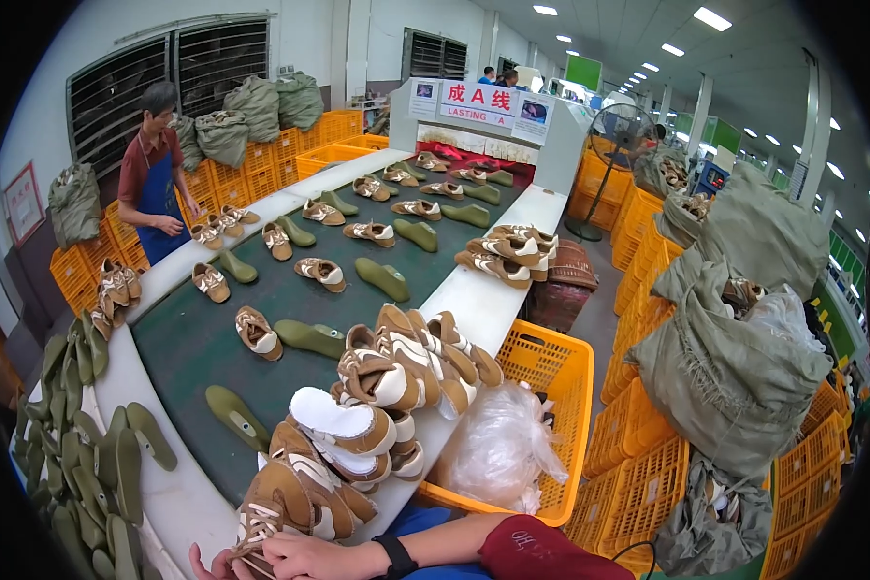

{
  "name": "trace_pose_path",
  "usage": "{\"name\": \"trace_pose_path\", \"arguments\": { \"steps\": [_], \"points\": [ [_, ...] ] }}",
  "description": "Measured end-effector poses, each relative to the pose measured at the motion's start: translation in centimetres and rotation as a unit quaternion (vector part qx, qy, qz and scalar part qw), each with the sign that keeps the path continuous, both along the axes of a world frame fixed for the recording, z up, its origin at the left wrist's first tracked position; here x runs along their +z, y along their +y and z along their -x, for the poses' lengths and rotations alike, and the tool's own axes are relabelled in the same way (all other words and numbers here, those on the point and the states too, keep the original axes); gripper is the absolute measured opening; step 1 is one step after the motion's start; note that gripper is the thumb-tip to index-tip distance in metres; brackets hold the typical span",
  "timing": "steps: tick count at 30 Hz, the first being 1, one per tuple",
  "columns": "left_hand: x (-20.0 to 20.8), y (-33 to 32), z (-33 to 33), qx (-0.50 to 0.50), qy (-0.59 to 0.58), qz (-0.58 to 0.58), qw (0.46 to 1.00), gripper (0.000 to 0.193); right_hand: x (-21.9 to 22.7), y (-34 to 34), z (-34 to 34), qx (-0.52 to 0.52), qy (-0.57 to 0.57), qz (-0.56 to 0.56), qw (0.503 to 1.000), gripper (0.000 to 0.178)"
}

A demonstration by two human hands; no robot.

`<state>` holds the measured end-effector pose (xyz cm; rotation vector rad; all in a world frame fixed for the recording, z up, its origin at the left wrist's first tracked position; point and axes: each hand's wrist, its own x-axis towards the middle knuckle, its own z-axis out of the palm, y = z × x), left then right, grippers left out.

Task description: The recorder is assembling shoe uppers onto lasts and organizing completed shoes in a factory environment.

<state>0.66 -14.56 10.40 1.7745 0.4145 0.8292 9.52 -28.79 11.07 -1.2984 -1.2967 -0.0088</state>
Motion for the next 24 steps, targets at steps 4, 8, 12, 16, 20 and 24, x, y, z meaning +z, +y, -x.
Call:
{"name": "trace_pose_path", "arguments": {
  "steps": [4, 8, 12, 16, 20, 24],
  "points": [
    [-0.7, 0.8, 0.1, -0.012, -0.034, 0.004, 0.999, 0.054, -0.2, -0.1, -0.4, -0.052, -0.055, 0.046, 0.996, 0.013],
    [0.7, 1.1, 0.6, -0.031, 0.072, -0.239, 0.968, 0.044, -0.5, 0.5, -0.7, -0.153, -0.047, 0.036, 0.986, 0.027],
    [4.3, -1.6, -0.4, -0.044, 0.094, -0.392, 0.914, 0.031, -0.1, 0.6, -1.0, -0.169, -0.030, 0.017, 0.985, 0.029],
    [4.2, -2.3, -0.5, -0.056, 0.032, -0.392, 0.918, 0.031, 0.3, 0.1, -1.1, -0.139, -0.017, -0.017, 0.990, 0.025],
    [4.3, -2.8, -1.3, -0.072, 0.039, -0.399, 0.913, 0.031, 0.0, -0.4, -1.3, -0.106, 0.024, -0.018, 0.994, 0.021],
    [4.0, -3.0, -1.3, -0.059, 0.004, -0.423, 0.904, 0.028, 0.4, -0.1, -0.5, -0.119, 0.081, -0.046, 0.989, 0.017]
  ]
}}
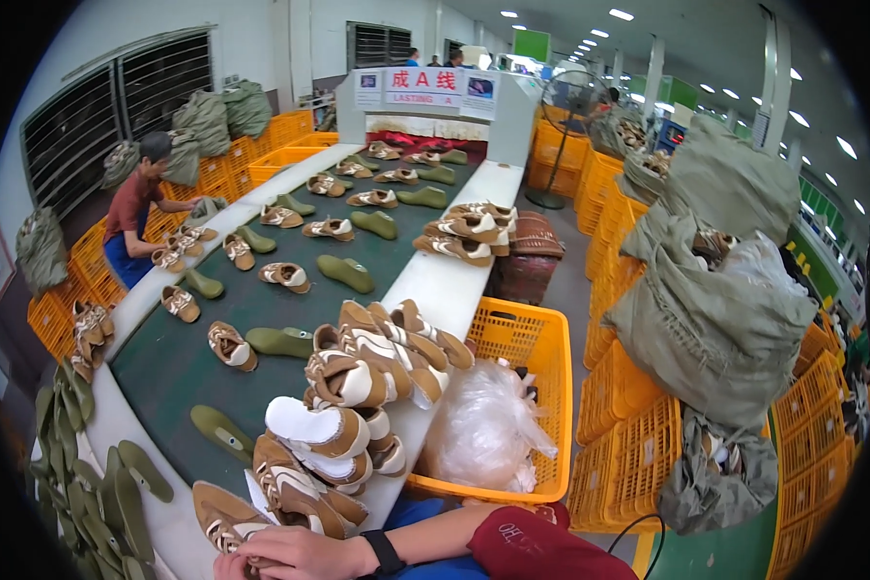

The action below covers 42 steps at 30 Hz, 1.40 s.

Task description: The recorder is assembling shoe uppers onto lasts and organizing completed shoes in a factory environment.

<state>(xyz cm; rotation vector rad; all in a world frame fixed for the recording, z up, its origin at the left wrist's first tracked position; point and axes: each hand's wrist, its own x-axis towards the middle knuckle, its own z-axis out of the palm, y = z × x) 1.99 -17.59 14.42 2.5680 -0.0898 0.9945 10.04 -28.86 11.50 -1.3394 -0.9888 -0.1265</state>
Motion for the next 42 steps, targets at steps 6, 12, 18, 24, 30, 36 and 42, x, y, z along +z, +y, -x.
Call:
{"name": "trace_pose_path", "arguments": {
  "steps": [6, 12, 18, 24, 30, 36, 42],
  "points": [
    [-0.7, -0.1, 0.0, 0.043, -0.066, 0.001, 0.997, 0.018, 0.7, -0.7, -0.2, -0.061, -0.110, 0.004, 0.992, 0.023],
    [-2.1, 0.5, 0.2, 0.048, -0.042, 0.056, 0.996, 0.011, 0.9, -0.3, -0.6, -0.050, -0.095, -0.001, 0.994, 0.015],
    [-1.8, 1.4, -0.3, 0.045, 0.067, 0.039, 0.996, 0.016, -0.5, 0.1, -1.4, -0.031, -0.053, 0.021, 0.998, 0.011],
    [-0.1, 0.7, -0.5, 0.046, 0.105, 0.012, 0.993, 0.020, 0.0, -0.2, -1.8, -0.001, -0.029, 0.029, 0.999, 0.013],
    [-1.0, 1.1, 0.3, 0.020, 0.027, 0.070, 0.997, 0.012, -0.9, 0.7, -1.5, 0.108, 0.088, -0.013, 0.990, 0.012],
    [1.0, 0.9, 1.2, -0.050, 0.123, 0.081, 0.988, 0.010, -0.4, -0.1, -0.8, 0.109, 0.093, 0.007, 0.990, 0.011],
    [1.0, 0.5, 1.9, -0.015, 0.130, 0.044, 0.990, 0.012, 0.5, -0.8, -0.4, 0.070, 0.092, 0.000, 0.993, 0.009]
  ]
}}
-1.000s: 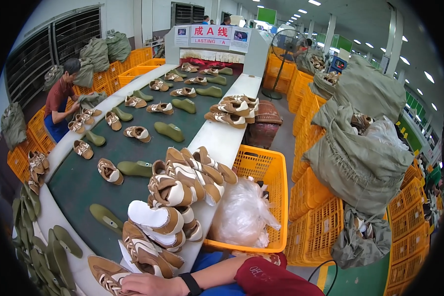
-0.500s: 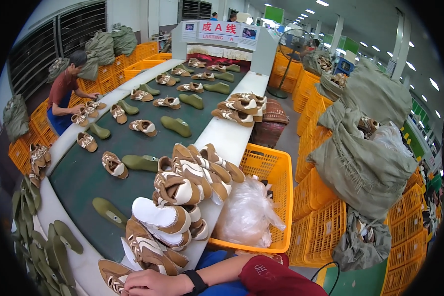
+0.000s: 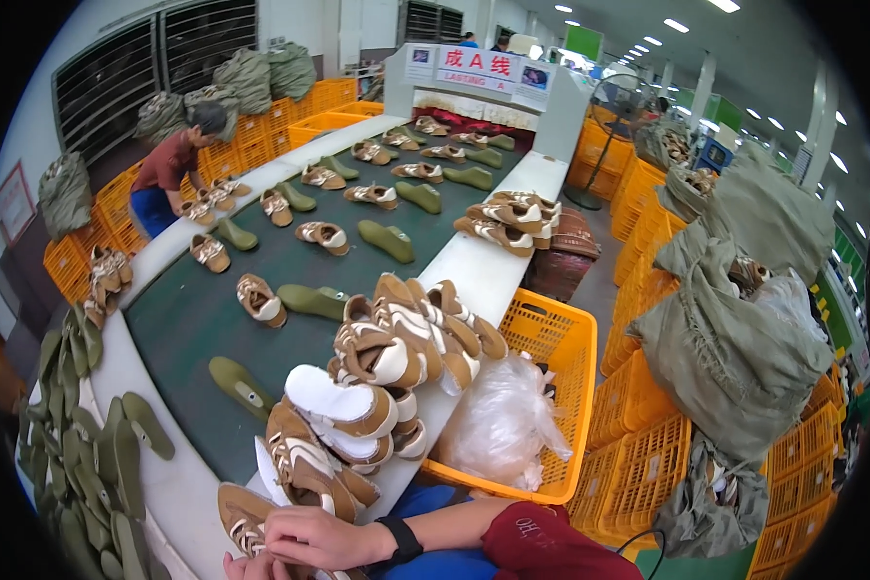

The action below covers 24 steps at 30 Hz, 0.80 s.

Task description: The recorder is assembling shoe uppers onto lasts and organizing completed shoes in a factory environment.

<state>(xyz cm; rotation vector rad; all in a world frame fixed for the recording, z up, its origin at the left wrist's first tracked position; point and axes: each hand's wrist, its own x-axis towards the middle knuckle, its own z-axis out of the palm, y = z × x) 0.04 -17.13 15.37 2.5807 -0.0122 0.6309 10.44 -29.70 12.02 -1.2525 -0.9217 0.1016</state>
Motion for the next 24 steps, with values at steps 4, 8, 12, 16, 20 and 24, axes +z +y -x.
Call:
{"name": "trace_pose_path", "arguments": {
  "steps": [4, 8, 12, 16, 20, 24],
  "points": [
    [-0.2, -0.1, 0.1, 0.003, -0.020, 0.012, 1.000, 0.015, -1.3, 0.5, 0.1, 0.018, 0.100, 0.010, 0.995, 0.011],
    [-1.3, 0.2, 0.6, 0.028, -0.025, 0.068, 0.997, 0.013, 0.6, -0.2, -0.1, 0.114, 0.104, 0.086, 0.984, 0.030],
    [-1.5, 0.3, 0.5, 0.009, -0.036, 0.094, 0.995, 0.011, -0.5, -0.5, -0.1, 0.024, -0.135, 0.087, 0.987, 0.051],
    [-1.2, 0.7, 0.7, -0.022, -0.001, 0.181, 0.983, 0.009, -0.4, -0.9, 0.3, 0.000, -0.080, 0.111, 0.991, 0.051],
    [-1.2, 1.4, 0.3, -0.096, 0.014, 0.179, 0.979, 0.006, -1.7, -0.5, 0.0, -0.023, -0.043, 0.143, 0.988, 0.050],
    [-1.2, 1.3, 0.2, -0.116, -0.021, 0.139, 0.983, 0.009, -1.2, 0.0, -0.3, -0.074, -0.163, 0.016, 0.984, 0.034]
  ]
}}
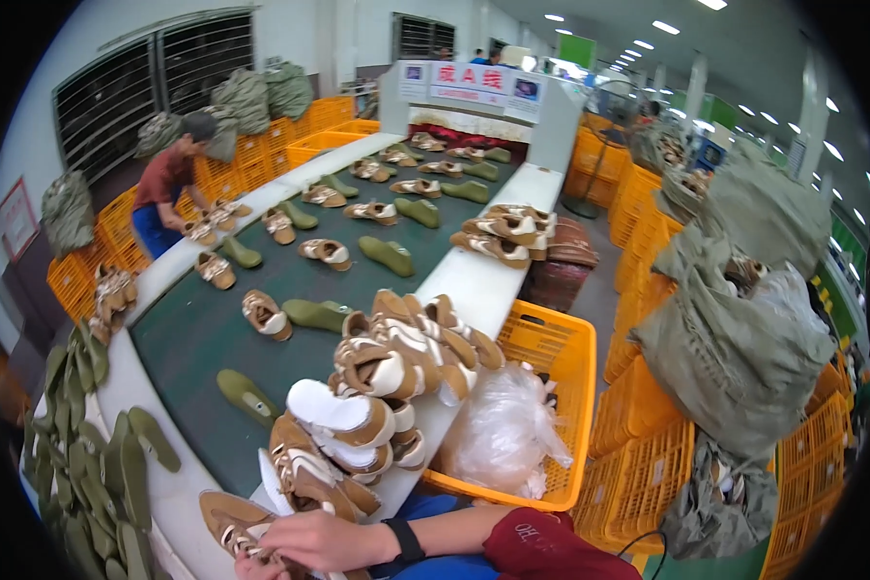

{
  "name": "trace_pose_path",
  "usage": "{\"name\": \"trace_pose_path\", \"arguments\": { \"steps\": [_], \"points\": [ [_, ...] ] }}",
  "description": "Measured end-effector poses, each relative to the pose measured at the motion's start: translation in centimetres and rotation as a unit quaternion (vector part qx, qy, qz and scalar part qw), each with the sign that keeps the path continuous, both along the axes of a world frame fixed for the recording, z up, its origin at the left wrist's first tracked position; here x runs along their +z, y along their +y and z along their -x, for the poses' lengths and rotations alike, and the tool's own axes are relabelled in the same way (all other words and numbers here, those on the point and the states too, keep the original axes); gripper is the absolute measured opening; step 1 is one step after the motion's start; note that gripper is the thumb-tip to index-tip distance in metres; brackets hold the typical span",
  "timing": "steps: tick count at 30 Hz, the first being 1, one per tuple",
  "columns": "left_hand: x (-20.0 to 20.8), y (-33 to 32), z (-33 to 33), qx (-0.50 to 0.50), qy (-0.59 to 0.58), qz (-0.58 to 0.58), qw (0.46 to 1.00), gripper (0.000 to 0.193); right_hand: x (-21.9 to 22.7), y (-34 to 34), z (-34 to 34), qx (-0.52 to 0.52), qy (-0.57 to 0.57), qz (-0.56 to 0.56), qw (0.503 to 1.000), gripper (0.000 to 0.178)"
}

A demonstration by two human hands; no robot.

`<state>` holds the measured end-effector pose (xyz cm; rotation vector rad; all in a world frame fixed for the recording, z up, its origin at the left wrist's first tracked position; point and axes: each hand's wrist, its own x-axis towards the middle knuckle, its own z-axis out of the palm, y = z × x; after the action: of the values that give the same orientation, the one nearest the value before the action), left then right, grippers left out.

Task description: The recorder is assembling shoe uppers onto lasts and organizing completed shoes in a factory environment.

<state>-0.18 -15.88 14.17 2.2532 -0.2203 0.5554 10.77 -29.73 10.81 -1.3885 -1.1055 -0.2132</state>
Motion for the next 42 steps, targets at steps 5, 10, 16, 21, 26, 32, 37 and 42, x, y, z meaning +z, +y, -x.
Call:
{"name": "trace_pose_path", "arguments": {
  "steps": [5, 10, 16, 21, 26, 32, 37, 42],
  "points": [
    [0.6, -1.4, -0.9, 0.101, -0.068, -0.162, 0.979, 0.045, 1.2, 0.3, 0.1, -0.041, -0.065, 0.003, 0.997, 0.027],
    [-1.8, -0.6, -2.2, 0.138, -0.027, -0.219, 0.966, 0.058, 1.2, -0.2, 0.4, -0.046, -0.051, 0.046, 0.997, 0.034],
    [-2.1, 0.3, -3.2, 0.097, -0.116, -0.114, 0.982, 0.032, 2.4, -0.5, -1.1, -0.114, -0.115, 0.051, 0.986, 0.024],
    [-1.7, 1.5, -2.7, 0.098, -0.086, -0.050, 0.990, 0.022, -0.5, 1.0, -1.3, -0.073, -0.055, 0.067, 0.994, 0.034],
    [0.2, 0.8, -3.1, 0.124, -0.023, -0.137, 0.982, 0.020, 0.5, 0.4, -2.0, -0.003, -0.021, 0.103, 0.994, 0.043],
    [-0.2, 0.7, -2.9, 0.057, 0.034, -0.151, 0.986, 0.017, 1.4, -0.1, -1.2, -0.062, -0.065, 0.198, 0.976, 0.039],
    [-1.9, 1.4, -3.4, 0.057, -0.011, -0.063, 0.996, 0.020, 0.9, 0.1, -1.0, -0.081, -0.094, 0.169, 0.978, 0.026],
    [-2.0, 0.9, -3.7, 0.021, -0.026, -0.126, 0.991, 0.026, 4.0, -1.6, 0.5, -0.142, -0.176, 0.118, 0.967, 0.021]
  ]
}}
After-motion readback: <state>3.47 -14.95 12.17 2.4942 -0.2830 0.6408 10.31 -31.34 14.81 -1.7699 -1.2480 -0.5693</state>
